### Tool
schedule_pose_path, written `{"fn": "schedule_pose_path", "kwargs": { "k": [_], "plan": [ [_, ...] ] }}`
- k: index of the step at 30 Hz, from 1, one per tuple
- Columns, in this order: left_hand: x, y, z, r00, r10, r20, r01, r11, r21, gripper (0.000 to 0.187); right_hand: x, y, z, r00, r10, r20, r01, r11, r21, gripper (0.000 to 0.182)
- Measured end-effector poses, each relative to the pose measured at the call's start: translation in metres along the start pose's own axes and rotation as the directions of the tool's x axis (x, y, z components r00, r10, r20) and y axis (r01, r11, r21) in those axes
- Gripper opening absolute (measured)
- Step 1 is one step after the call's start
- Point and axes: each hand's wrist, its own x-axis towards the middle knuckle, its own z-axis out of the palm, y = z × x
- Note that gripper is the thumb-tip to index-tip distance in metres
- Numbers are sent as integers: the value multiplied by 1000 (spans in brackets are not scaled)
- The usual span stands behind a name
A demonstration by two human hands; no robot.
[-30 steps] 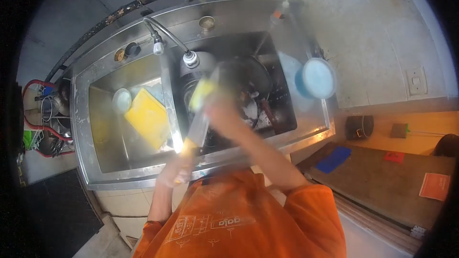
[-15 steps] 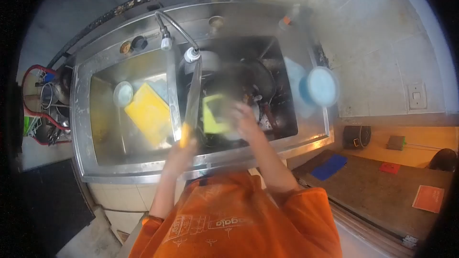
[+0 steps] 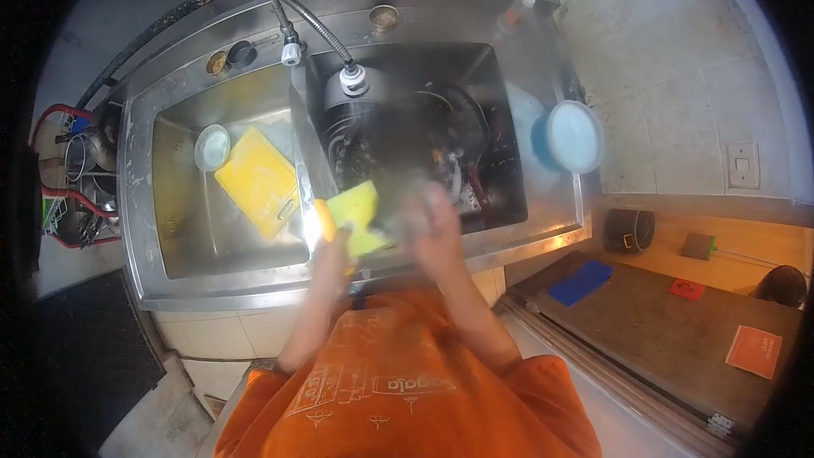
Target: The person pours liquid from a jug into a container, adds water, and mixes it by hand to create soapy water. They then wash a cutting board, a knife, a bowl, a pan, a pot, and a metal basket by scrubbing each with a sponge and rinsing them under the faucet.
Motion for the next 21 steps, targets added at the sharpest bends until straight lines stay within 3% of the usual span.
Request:
{"fn": "schedule_pose_path", "kwargs": {
  "k": [1, 2, 3, 4, 5, 7, 11, 13, 14, 16, 17, 18, 20, 21],
  "plan": [
    [5, -8, -4, 1000, -2, 3, 2, 1000, 0, 15, -2, 4, 14, 994, -79, 78, 85, 994, -74, 17],
    [10, -20, -11, 995, 75, 70, -75, 997, 5, 14, -12, 0, 23, 968, 237, 82, -222, 961, -166, 17],
    [12, -26, -15, 979, 152, 136, -154, 988, 4, 13, -7, 46, 21, 994, -83, 70, 104, 917, -386, 16],
    [10, -24, -13, 978, 154, 137, -156, 988, 2, 13, -1, 91, 17, 911, -390, 134, 392, 718, -576, 16],
    [6, -17, -11, 986, 80, 145, -83, 996, 17, 13, -4, 75, 20, 909, -393, 140, 398, 716, -574, 16],
    [2, -10, -10, 989, -22, 144, 16, 999, 40, 13, -16, 21, 32, 984, -176, 38, 147, 662, -735, 18],
    [-1, -14, -12, 984, -18, 177, 48, 986, -163, 17, -19, 6, 33, 995, -91, 47, 93, 628, -773, 21],
    [-3, -10, -7, 970, 117, 213, -143, 983, 113, 24, -17, 11, 29, 926, -337, 168, 330, 512, -793, 22],
    [-4, -7, -7, 969, 122, 213, -148, 983, 112, 24, -13, 12, 27, 924, -341, 171, 335, 511, -792, 22],
    [-6, -4, -8, 985, 40, 170, -58, 993, 99, 31, -1, 16, 23, 989, -147, 35, 143, 839, -524, 22],
    [-6, -5, -11, 985, 38, 170, -56, 993, 104, 31, 2, 28, 21, 976, 197, 96, -175, 965, -194, 25],
    [-5, -8, -13, 981, 29, 192, -45, 996, 79, 28, 1, 32, 19, 977, 197, 88, -178, 966, -188, 25],
    [-1, -7, -17, 975, 40, 218, -51, 998, 45, 28, 9, 30, 13, 983, 92, 156, 6, 844, -536, 26],
    [-1, -7, -23, 931, 44, 362, 3, 992, -129, 30, 17, 24, 9, 983, -152, 107, 184, 867, -462, 24]
  ]
}}
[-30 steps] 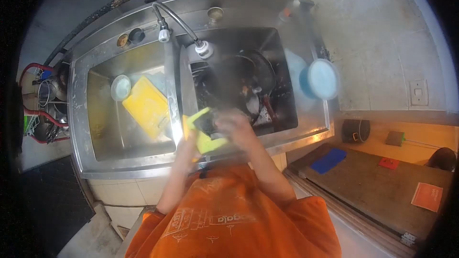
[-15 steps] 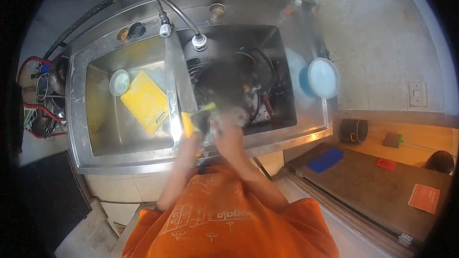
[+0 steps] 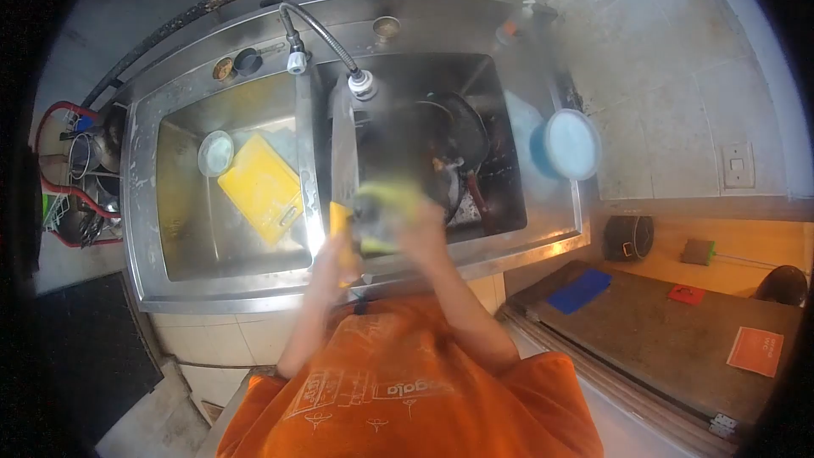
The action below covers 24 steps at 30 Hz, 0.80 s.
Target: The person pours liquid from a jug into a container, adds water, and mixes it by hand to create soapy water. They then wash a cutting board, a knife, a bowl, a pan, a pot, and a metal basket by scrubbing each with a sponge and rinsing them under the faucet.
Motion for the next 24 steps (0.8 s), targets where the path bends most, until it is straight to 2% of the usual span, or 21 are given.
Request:
{"fn": "schedule_pose_path", "kwargs": {
  "k": [1, 2, 3, 4, 5, 6, 7, 9, 11, 12, 13, 14, 15, 16, 17, 18, 19, 21, 22, 23, 24],
  "plan": [
    [-2, 1, -4, 989, 11, 147, 16, 984, -179, 34, 9, -16, -9, 987, 33, -158, -7, 986, 167, 22],
    [-5, 2, 2, 995, 11, 101, 5, 987, -161, 46, 17, -44, -15, 982, 44, -184, 11, 956, 292, 22],
    [-6, 0, -1, 995, 10, 97, 6, 988, -157, 46, 24, -62, -18, 976, 62, -211, 31, 911, 412, 23],
    [-6, -3, -5, 987, -38, 156, 83, 951, -296, 46, 30, -56, -9, 884, -437, -169, 354, 859, -369, 26],
    [-6, -6, -9, 972, -78, 223, 169, 891, -422, 47, 31, -56, 3, 878, -476, 41, 453, 802, -390, 27],
    [-5, -8, -13, 962, -106, 251, 212, 871, -444, 48, 25, -18, 30, 789, -487, 376, 607, 716, -346, 26],
    [-8, -5, -18, 961, -99, 258, 209, 873, -442, 48, 9, -28, 42, 688, -625, 368, 723, 545, -426, 26],
    [-22, -3, -33, 928, -255, 270, 360, 798, -484, 48, 28, -5, 50, 685, -624, 376, 727, 561, -396, 30],
    [-36, -7, -46, 928, -233, 290, 345, 830, -438, 48, 75, -14, 43, 875, -322, 361, 476, 703, -529, 36],
    [-44, -9, -51, 912, -236, 335, 359, 854, -377, 48, 91, -28, 39, 945, -213, 247, 246, 963, -113, 40],
    [-50, -8, -54, 893, -238, 383, 367, 878, -309, 48, 91, -43, 36, 898, -358, 256, 429, 844, -322, 42],
    [-56, -4, -55, 920, -234, 313, 334, 887, -319, 50, 82, -38, 45, 817, -485, 312, 575, 720, -388, 43],
    [-60, 2, -61, 917, -189, 351, 312, 888, -338, 45, 76, -29, 55, 706, -595, 385, 707, 556, -437, 44],
    [-50, -8, -93, 959, -144, 243, 119, 986, 115, 40, 78, -25, 57, 653, -665, 363, 758, 562, -332, 39],
    [-47, -25, -122, 986, -66, 151, -29, 831, 555, 36, 93, -19, 51, 797, -405, 447, 603, 563, -565, 29],
    [-71, 21, -73, 985, -2, -174, 109, 787, 608, 27, 97, -57, 33, 960, -197, 201, 257, 905, -338, 23],
    [-68, 8, -109, 912, 404, 73, -213, 313, 925, 27, 110, -47, 23, 986, -135, 94, 156, 947, -280, 23],
    [-81, 26, -110, 896, 430, -107, 166, -102, 981, 31, 111, -25, 29, 887, -462, -12, 399, 779, -483, 23],
    [-80, 24, -119, 872, 480, -96, 188, -147, 971, 31, 90, -56, 40, 941, -306, 143, 338, 877, -343, 23],
    [-79, 21, -126, 857, 510, -73, 201, -202, 959, 32, 57, -87, 56, 942, -140, 304, 213, 952, -221, 23],
    [-78, 25, -126, 860, 506, -71, 215, -234, 948, 32, 33, -29, 99, 908, -140, 395, 296, 881, -369, 24]
  ]
}}
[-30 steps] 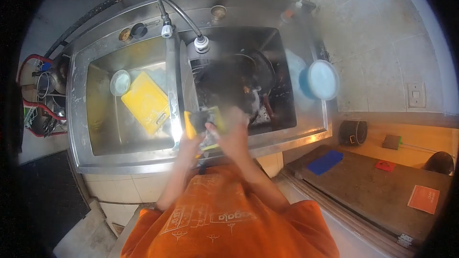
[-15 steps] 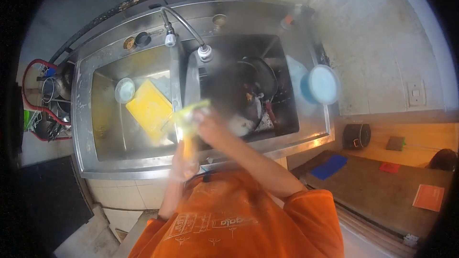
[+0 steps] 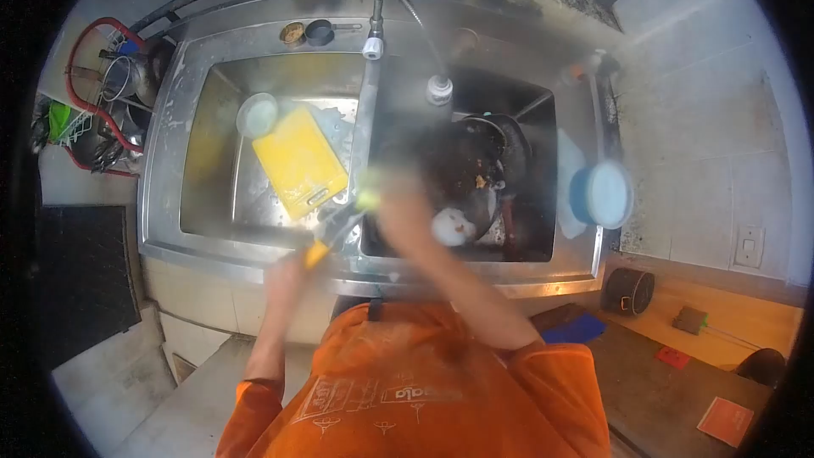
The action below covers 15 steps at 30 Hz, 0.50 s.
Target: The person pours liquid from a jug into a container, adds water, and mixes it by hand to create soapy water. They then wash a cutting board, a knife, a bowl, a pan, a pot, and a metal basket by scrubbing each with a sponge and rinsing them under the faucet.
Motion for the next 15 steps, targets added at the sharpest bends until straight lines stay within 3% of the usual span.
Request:
{"fn": "schedule_pose_path", "kwargs": {
  "k": [1, 2, 3, 4, 5, 7, 9, 10, 11, 12, 13, 14, 15],
  "plan": [
    [2, 2, -4, 1000, 8, 6, -8, 1000, 2, 32, -15, 28, 66, 996, -22, 87, 37, 983, -179, 25],
    [2, 7, -8, 999, 31, -45, -29, 998, 48, 31, -40, 10, 89, 986, -160, 47, 166, 976, -139, 25],
    [4, 11, -10, 993, 46, -106, -36, 995, 91, 31, -53, -1, 100, 952, -307, 6, 306, 946, -108, 26],
    [3, 12, -11, 994, 40, -103, -31, 996, 88, 31, -41, -11, 69, 946, -307, 103, 323, 920, -221, 24],
    [0, 12, -12, 996, 7, -92, -4, 999, 34, 30, -20, -5, 50, 998, -60, 37, 64, 990, -127, 24],
    [-5, 15, -11, 997, -30, -77, 29, 999, -14, 30, 11, 22, 15, 998, 29, -61, -36, 993, -115, 24],
    [-2, 22, -3, 990, -17, -137, 8, 998, -64, 27, 6, -22, -4, 981, 96, 168, -119, 984, 133, 29],
    [3, 25, 3, 988, -19, -152, 6, 996, -83, 25, -3, -39, 19, 961, 97, 260, -167, 950, 265, 31],
    [5, 24, 9, 990, -12, -140, 0, 996, -84, 25, -22, -50, 54, 992, -119, 52, 97, 948, 304, 31],
    [10, 20, 14, 983, 38, -181, -67, 985, -157, 24, -38, -58, 77, 950, -312, -23, 306, 941, -143, 33],
    [15, 18, 14, 970, 84, -227, -137, 964, -226, 23, -42, -71, 63, 964, -264, -31, 266, 963, 46, 38],
    [16, 19, 13, 936, 125, -330, -245, 903, -354, 21, -45, -65, 71, 946, -304, -116, 320, 933, 168, 39],
    [16, 15, 19, 934, 142, -327, -260, 899, -352, 21, -46, -58, 79, 922, -327, -205, 375, 884, 278, 40]
  ]
}}
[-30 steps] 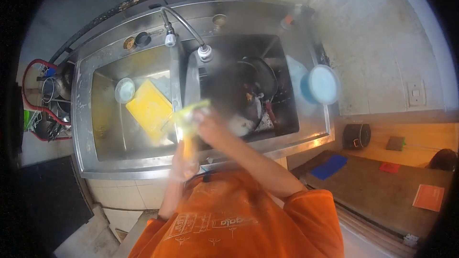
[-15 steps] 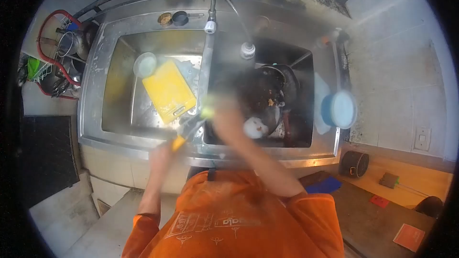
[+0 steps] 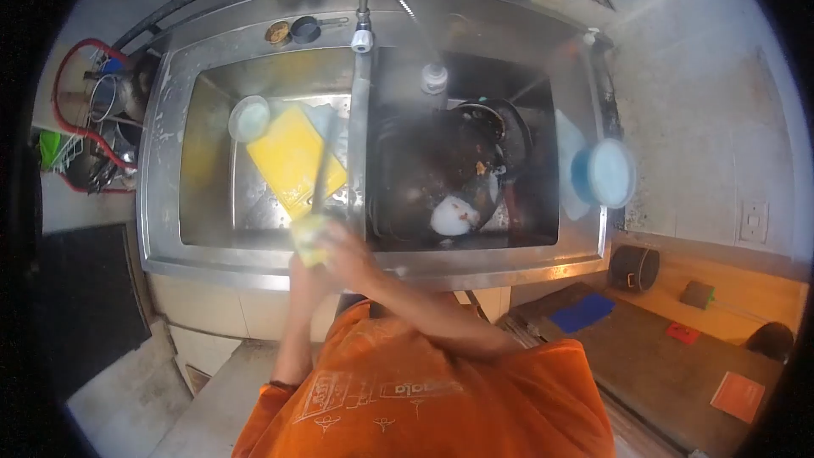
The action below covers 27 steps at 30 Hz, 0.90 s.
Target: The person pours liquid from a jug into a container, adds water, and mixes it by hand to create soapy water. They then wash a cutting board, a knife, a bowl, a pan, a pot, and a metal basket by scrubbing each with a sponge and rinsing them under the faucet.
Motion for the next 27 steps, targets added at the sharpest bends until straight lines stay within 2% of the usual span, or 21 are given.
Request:
{"fn": "schedule_pose_path", "kwargs": {
  "k": [1, 2, 3, 4, 6, 8, 10, 12, 13, 14, 16, 18, 20, 21, 22, 24, 26, 27],
  "plan": [
    [-4, -6, 8, 993, -116, -16, 111, 975, -193, 21, 3, -1, 2, 1000, 9, -14, -9, 1000, -11, 40],
    [-7, -10, 17, 972, -236, -5, 216, 899, -381, 22, 8, -2, 7, 971, 236, -31, -227, 956, 188, 39],
    [8, 26, -2, 843, -513, 161, 478, 576, -664, 21, 11, -2, 10, 894, 449, -4, -414, 827, 380, 39],
    [8, 26, -1, 846, -504, 173, 478, 575, -664, 21, 12, 2, 12, 889, 457, -16, -419, 827, 375, 39],
    [12, 13, -8, 662, -645, 382, 584, 125, -802, 23, 12, 20, 20, 894, 416, 165, -445, 789, 423, 38],
    [19, -26, 14, 661, -664, 348, 564, 135, -815, 21, 7, 36, 22, 885, 425, 191, -465, 794, 392, 39],
    [29, -77, 48, 643, -716, 271, 515, 142, -845, 27, 1, 39, 2, 890, 358, 284, -430, 865, 259, 38],
    [43, -122, 62, 651, -717, 250, 731, 504, -460, 35, -9, 39, -22, 867, 402, 293, -477, 840, 260, 37],
    [45, -170, 90, 772, -626, 114, 635, 768, -82, 39, -21, 45, -30, 886, 439, 146, -460, 870, 176, 36],
    [52, -191, 104, 723, -669, 174, 671, 739, 54, 43, -35, 53, -38, 890, 455, -8, -453, 887, 88, 35],
    [55, -231, 136, 770, -626, 125, 602, 777, 181, 43, -66, 80, -56, 871, 445, -206, -462, 886, -38, 34],
    [64, -232, 145, 800, -588, 116, 553, 799, 239, 42, -92, 106, -88, 747, 640, -179, -638, 766, 74, 32],
    [67, -238, 147, 830, -526, 185, 456, 832, 316, 39, -97, 97, -139, 758, 587, -285, -600, 798, 50, 27],
    [68, -238, 148, 841, -515, 169, 439, 830, 345, 39, -109, 113, -153, 602, 723, -337, -602, 689, 403, 28],
    [68, -238, 148, 850, -504, 152, 422, 825, 376, 41, -126, 137, -163, 433, 847, -310, -490, 509, 708, 30],
    [72, -243, 151, 847, -483, 222, 363, 830, 424, 42, -169, 196, -186, 252, 892, -376, -472, 452, 757, 25],
    [68, -279, 164, 834, -467, 294, 299, 830, 471, 44, -201, 239, -216, 280, 885, -372, -481, 465, 743, 25],
    [61, -320, 180, 891, -365, 270, 208, 857, 472, 45, -209, 255, -227, 268, 890, -369, -476, 456, 752, 25]
  ]
}}
